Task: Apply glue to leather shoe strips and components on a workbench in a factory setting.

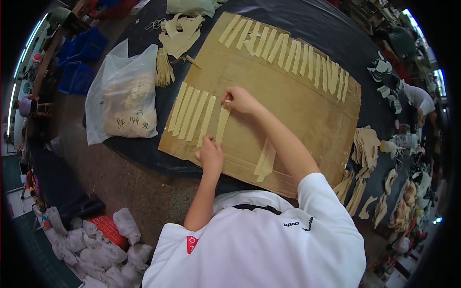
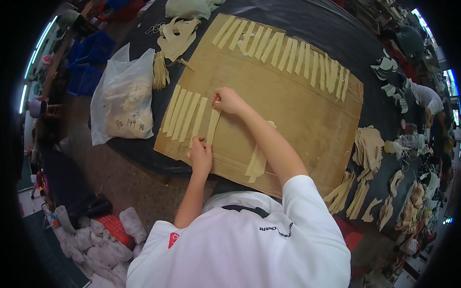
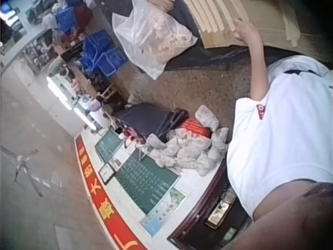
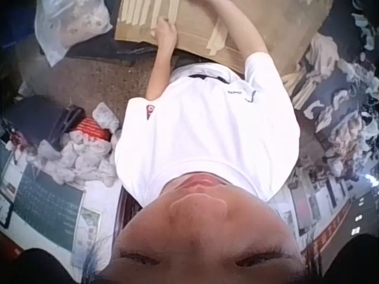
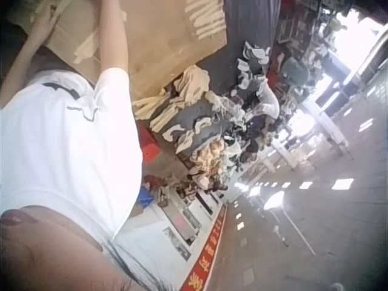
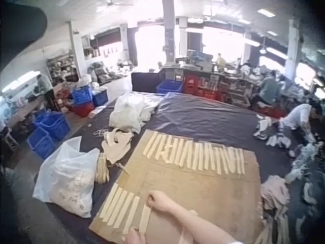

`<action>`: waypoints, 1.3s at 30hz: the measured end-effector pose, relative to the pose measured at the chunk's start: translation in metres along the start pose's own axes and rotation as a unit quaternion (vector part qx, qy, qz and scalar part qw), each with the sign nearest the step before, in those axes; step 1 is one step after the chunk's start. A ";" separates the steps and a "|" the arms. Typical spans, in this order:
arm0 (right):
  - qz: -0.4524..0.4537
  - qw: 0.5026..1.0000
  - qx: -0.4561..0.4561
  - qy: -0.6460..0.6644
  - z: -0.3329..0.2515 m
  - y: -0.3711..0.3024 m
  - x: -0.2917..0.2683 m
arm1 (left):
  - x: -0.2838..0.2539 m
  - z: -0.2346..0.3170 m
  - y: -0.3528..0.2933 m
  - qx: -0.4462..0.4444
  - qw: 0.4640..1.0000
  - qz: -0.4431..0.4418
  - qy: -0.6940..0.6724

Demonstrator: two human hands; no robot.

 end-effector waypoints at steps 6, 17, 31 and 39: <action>0.110 0.980 -0.031 -0.160 0.003 0.013 0.014 | -0.005 0.000 -0.002 0.029 0.967 0.134 0.214; 0.008 0.999 -0.039 0.005 -0.013 0.032 0.015 | -0.027 -0.029 0.017 -0.006 0.996 0.025 -0.087; -0.018 0.997 0.043 -0.062 -0.015 0.053 0.028 | -0.030 -0.018 0.019 -0.019 0.995 0.035 0.090; -0.019 1.000 -0.017 -0.011 -0.028 0.060 0.031 | -0.065 -0.047 0.022 -0.054 0.997 0.051 -0.021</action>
Point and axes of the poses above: each hand's wrist, its own y-axis towards the middle knuckle, its own x-axis out of the palm, z = x × y, the point moved 5 cm from there along y, towards the middle knuckle, and after that the axes turned 13 degrees about -z, right-handed, at the moved point
